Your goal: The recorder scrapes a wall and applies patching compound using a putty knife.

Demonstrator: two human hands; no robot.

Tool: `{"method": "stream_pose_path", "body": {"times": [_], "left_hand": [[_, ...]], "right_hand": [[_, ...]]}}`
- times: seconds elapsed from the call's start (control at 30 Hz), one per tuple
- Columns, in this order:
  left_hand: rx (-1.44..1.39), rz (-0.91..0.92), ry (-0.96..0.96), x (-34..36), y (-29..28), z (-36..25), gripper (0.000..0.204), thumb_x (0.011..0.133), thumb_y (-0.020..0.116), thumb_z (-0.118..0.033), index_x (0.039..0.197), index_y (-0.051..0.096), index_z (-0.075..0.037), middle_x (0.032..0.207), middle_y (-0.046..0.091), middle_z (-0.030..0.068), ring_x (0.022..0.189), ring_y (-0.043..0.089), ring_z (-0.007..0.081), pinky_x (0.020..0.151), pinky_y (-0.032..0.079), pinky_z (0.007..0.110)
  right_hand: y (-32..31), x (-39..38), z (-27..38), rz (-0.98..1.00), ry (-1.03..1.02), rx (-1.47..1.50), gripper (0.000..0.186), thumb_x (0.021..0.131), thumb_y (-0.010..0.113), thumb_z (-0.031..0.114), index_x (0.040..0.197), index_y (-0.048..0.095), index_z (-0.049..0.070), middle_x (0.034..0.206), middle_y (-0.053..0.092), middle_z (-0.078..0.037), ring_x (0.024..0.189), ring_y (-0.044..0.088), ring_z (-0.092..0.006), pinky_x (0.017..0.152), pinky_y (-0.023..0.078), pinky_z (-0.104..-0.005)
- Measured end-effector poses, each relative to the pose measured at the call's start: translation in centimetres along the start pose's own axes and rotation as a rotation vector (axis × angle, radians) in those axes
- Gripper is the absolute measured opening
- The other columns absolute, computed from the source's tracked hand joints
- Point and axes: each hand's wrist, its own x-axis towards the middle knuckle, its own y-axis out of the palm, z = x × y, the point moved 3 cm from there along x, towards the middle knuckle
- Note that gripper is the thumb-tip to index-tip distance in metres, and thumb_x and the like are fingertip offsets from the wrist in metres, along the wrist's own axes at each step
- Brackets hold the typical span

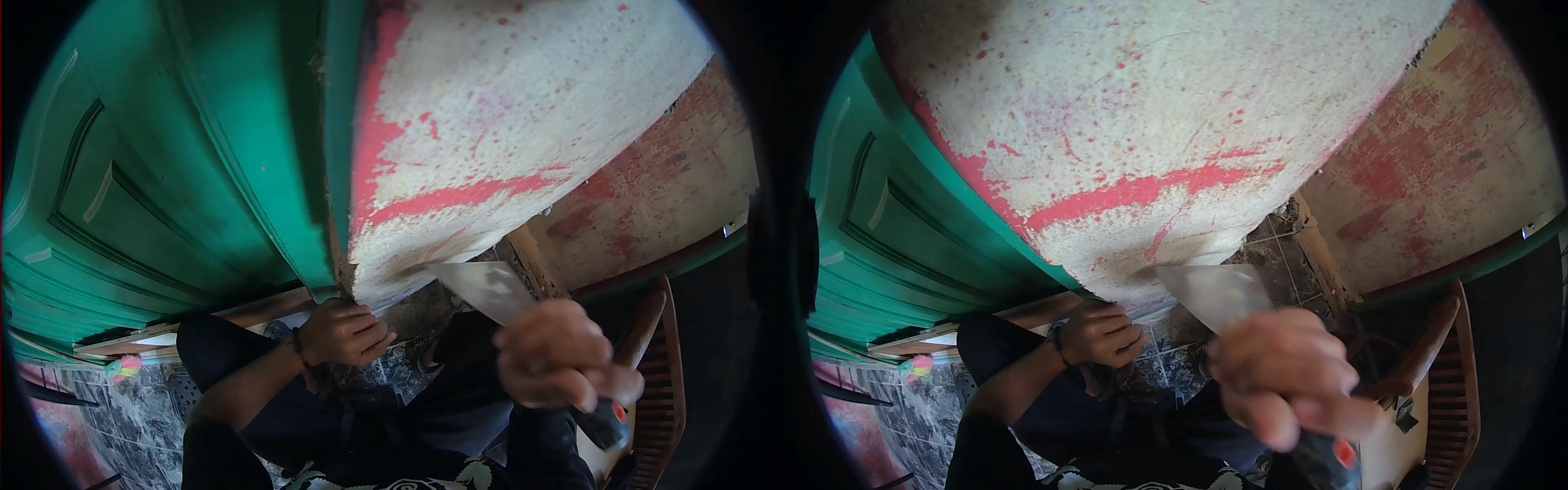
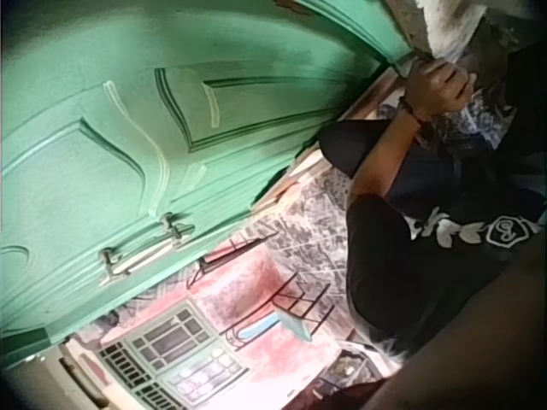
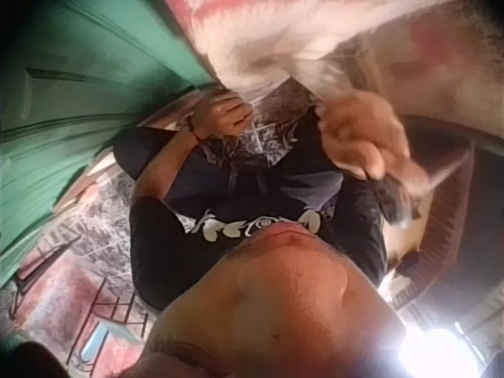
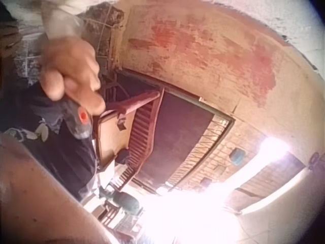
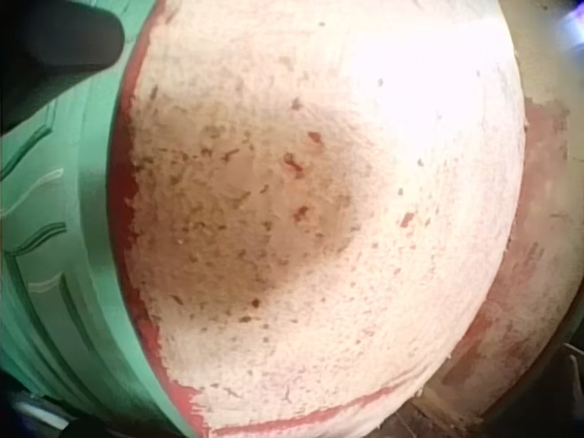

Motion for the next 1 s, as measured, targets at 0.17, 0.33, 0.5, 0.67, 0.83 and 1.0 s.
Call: {"method": "stream_pose_path", "body": {"times": [0.17, 0.33, 0.5, 0.67, 0.83, 1.0], "left_hand": [[0.016, 0.01, 0.01, -0.7, 0.1, 0.4, 0.019, 0.078, 0.075, -0.017, 0.066, 0.061, -0.013, 0.063, 0.058, -0.0029, 0.059, 0.06, 0.0127, 0.053, 0.051, 0.028], [-0.001, -0.004, 0.022, 0.4, 0.0, 0.0, 0.02, 0.078, 0.075, -0.017, 0.065, 0.06, -0.013, 0.063, 0.058, -0.0033, 0.058, 0.059, 0.0122, 0.052, 0.05, 0.028], [0.029, 0.022, 0.023, -0.3, 0.1, 0.3, 0.02, 0.078, 0.075, -0.016, 0.064, 0.06, -0.014, 0.064, 0.057, -0.0037, 0.058, 0.059, 0.0116, 0.051, 0.049, 0.027], [0.022, -0.002, 0.028, -0.2, 0.0, 0.2, 0.02, 0.078, 0.075, -0.016, 0.064, 0.061, -0.014, 0.065, 0.058, -0.0038, 0.059, 0.059, 0.0115, 0.051, 0.049, 0.028], [0.069, 0.042, 0.128, 0.0, -0.2, 0.1, 0.013, 0.074, 0.077, -0.013, 0.071, 0.065, -0.009, 0.065, 0.057, -0.0012, 0.058, 0.057, 0.0134, 0.051, 0.048, 0.027], [0.133, 0.059, 0.25, 0.4, -0.3, -0.1, 0.012, 0.073, 0.077, -0.011, 0.072, 0.066, -0.008, 0.064, 0.057, 0.0004, 0.058, 0.058, 0.0145, 0.051, 0.049, 0.027]], "right_hand": [[-0.1, 0.6, -0.2, -0.018, -0.003, -0.05, 0.03, 0.101, 0.056, 0.027, 0.103, 0.035, 0.006, 0.064, 0.048, -0.005, 0.042, 0.051, -0.0123, 0.033, 0.051, -0.0271], [-0.8, 1.8, 1.0, -0.061, -0.076, 0.027, 0.032, 0.101, 0.057, 0.027, 0.101, 0.033, 0.006, 0.063, 0.049, -0.006, 0.041, 0.052, -0.0127, 0.034, 0.052, -0.0276], [-0.4, 0.2, -0.1, 0.046, 0.01, -0.017, 0.031, 0.101, 0.058, 0.026, 0.105, 0.036, 0.005, 0.071, 0.057, -0.01, 0.045, 0.057, -0.0171, 0.034, 0.051, -0.0301], [-1.8, 1.6, 1.2, -0.128, -0.141, 0.039, 0.031, 0.099, 0.061, 0.022, 0.107, 0.035, 0.006, 0.069, 0.054, -0.009, 0.045, 0.056, -0.0171, 0.035, 0.052, -0.03], [-1.0, 1.5, 0.7, -0.018, -0.035, 0.009, 0.032, 0.1, 0.059, 0.028, 0.104, 0.037, 0.006, 0.068, 0.051, -0.007, 0.043, 0.053, -0.0154, 0.036, 0.052, -0.0295], [-1.1, 0.9, 0.7, -0.091, -0.008, 0.023, 0.035, 0.096, 0.066, 0.025, 0.103, 0.038, 0.005, 0.065, 0.051, -0.006, 0.043, 0.054, -0.017, 0.036, 0.051, -0.0299]]}}
